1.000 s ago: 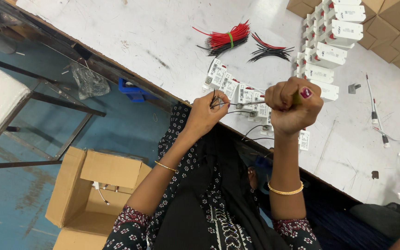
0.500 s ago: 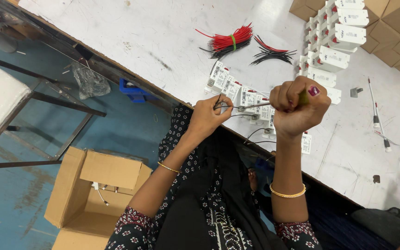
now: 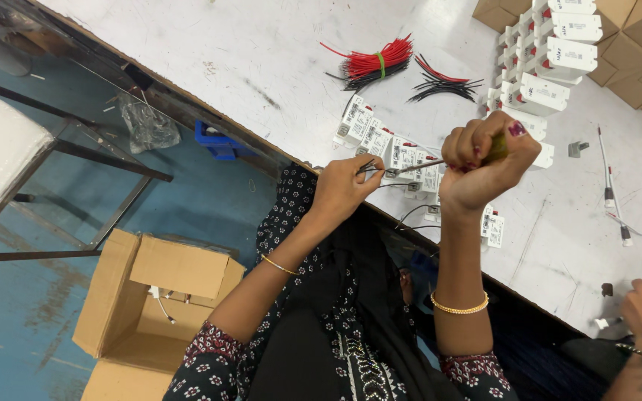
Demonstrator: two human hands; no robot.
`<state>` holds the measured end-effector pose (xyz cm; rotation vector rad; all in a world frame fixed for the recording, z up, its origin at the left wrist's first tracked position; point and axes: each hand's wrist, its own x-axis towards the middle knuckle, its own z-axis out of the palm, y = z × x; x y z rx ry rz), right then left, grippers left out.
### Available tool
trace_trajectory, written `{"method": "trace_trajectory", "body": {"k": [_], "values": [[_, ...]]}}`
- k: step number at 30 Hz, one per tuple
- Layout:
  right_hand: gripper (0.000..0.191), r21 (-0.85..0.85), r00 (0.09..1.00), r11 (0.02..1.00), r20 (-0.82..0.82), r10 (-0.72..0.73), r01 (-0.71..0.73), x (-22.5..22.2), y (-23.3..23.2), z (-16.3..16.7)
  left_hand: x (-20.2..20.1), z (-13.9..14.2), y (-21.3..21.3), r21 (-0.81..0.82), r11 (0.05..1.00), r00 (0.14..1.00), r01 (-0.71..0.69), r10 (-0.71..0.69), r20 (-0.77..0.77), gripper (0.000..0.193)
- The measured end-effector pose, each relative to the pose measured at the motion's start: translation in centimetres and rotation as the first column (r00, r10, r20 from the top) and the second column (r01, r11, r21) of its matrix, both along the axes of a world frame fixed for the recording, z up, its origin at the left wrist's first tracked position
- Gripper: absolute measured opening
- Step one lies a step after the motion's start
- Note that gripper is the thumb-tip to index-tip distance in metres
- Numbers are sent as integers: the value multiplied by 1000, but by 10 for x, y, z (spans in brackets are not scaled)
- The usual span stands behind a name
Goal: The person assembles small white electronic modules by inserting red and black wires into terminal blocks and tightening them with a screwdriver. They handle multiple modules in sequence, organizing them on the table while a coworker works nearby.
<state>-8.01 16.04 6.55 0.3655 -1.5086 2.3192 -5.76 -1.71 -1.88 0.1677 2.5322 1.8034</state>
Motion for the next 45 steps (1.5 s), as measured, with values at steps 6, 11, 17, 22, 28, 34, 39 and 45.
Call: {"method": "trace_trajectory", "body": {"k": [6,11,17,22,28,34,39,45], "values": [[43,7,1000,1000,-9,4,-4,3,-1,-5,-1,-13,-1,-38,999,998,37,-39,-42,18],[42,-97,996,993,-72,60,-67,-7,-3,7,-11,-22,-19,240,967,993,83,-61,-100,23],[43,-28,972,983,-157,177,-184,-31,-47,0,-15,-8,-62,247,958,987,-145,121,108,30],[47,77,955,963,-133,266,-257,-32,-54,-1,-25,13,-77,93,982,979,-165,151,137,31],[47,21,956,960,-93,280,-279,-16,-37,-5,-35,10,-61,212,965,986,154,-164,28,34],[45,-1,980,986,-103,168,-169,-11,-17,7,-35,3,-58,207,960,979,190,-200,29,22],[50,35,992,995,-82,94,-91,-6,-18,13,-39,1,-58,148,948,959,281,-271,-87,17],[50,1,989,993,-85,119,-120,-15,-21,6,-37,1,-54,140,953,963,269,-262,-69,18]]}}
